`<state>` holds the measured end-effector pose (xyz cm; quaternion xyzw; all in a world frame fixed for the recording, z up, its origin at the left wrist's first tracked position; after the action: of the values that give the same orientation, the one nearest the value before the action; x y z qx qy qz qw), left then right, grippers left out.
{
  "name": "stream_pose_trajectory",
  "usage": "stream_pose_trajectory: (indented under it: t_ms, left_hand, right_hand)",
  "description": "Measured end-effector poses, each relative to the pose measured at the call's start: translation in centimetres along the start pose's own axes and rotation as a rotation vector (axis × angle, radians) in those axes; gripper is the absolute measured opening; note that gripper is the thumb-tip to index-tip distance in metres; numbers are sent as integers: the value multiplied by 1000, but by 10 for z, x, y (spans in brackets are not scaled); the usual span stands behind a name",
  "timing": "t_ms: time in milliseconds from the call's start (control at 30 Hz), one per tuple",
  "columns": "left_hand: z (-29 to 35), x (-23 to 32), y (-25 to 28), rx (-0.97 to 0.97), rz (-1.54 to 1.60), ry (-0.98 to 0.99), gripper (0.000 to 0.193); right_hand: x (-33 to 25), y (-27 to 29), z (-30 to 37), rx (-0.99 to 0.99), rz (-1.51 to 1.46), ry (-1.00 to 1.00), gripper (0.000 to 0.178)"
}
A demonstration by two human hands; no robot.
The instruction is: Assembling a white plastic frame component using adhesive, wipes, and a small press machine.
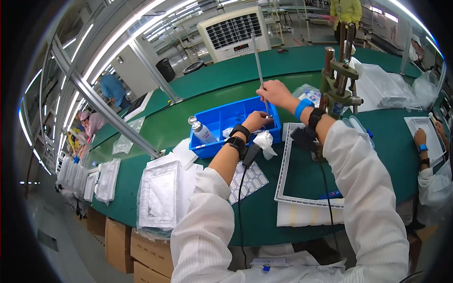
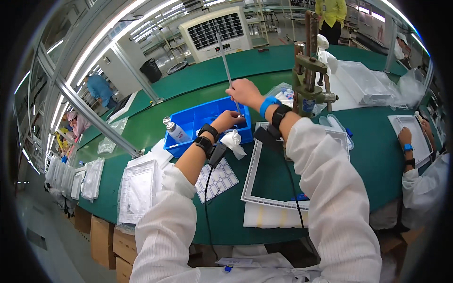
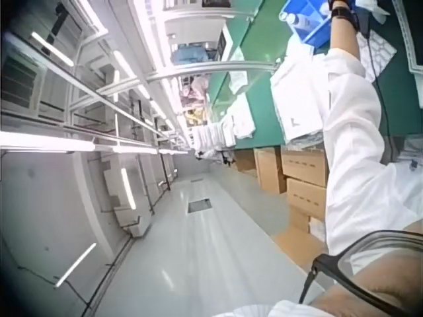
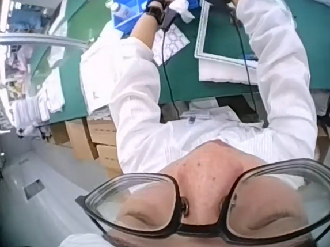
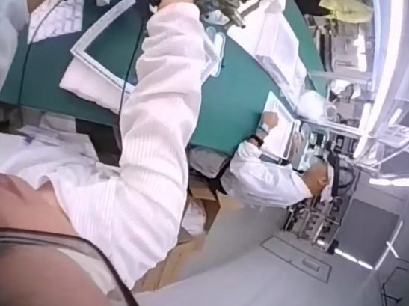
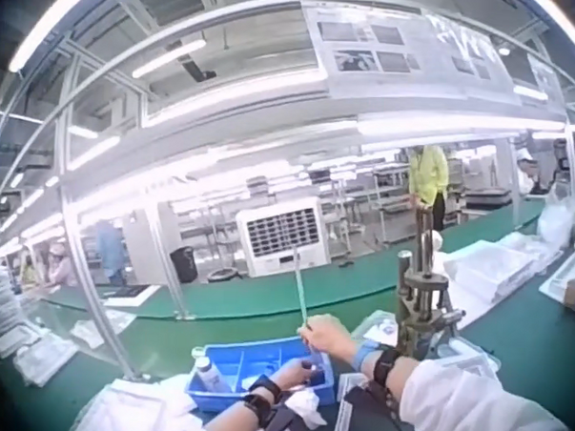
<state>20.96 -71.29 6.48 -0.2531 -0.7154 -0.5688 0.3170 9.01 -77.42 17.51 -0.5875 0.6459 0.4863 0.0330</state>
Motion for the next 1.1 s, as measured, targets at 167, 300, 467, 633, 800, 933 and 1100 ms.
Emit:
stream_pose_trajectory:
  t_ms: [167,300,467,633,800,933,1100]
  left_hand:
    - [4,2,6,-48,4,1,34]
    - [7,-2,7,-24,-91,14,31]
    - [4,-7,3,40,-66,-114,29]
    - [4,8,-5,59,-142,-128,27]
    - [10,15,5,96,-214,-239,29]
    - [10,29,1,175,-200,-273,27]
    - [12,22,8,217,-184,-247,21]
  right_hand:
    - [-47,35,-10,139,-27,67,28]
    - [-63,44,-7,112,4,87,29]
    - [-52,46,0,121,-13,80,29]
    - [-47,55,-3,184,5,69,30]
    - [-52,48,-6,181,-7,84,30]
    - [-38,42,-3,176,-36,59,31]
    - [-46,38,-2,170,5,25,32]
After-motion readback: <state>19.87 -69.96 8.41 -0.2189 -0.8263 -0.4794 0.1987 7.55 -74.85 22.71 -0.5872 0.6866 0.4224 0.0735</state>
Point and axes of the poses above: each hand's wrist, its own z-axis away from the middle knuckle, its own y-axis out of the back of the hand, x = y × z, the point moved 4 cm from there along -z, towards the middle knuckle, and after that the axes turned 12 degrees about x, right-handed, at the moved point
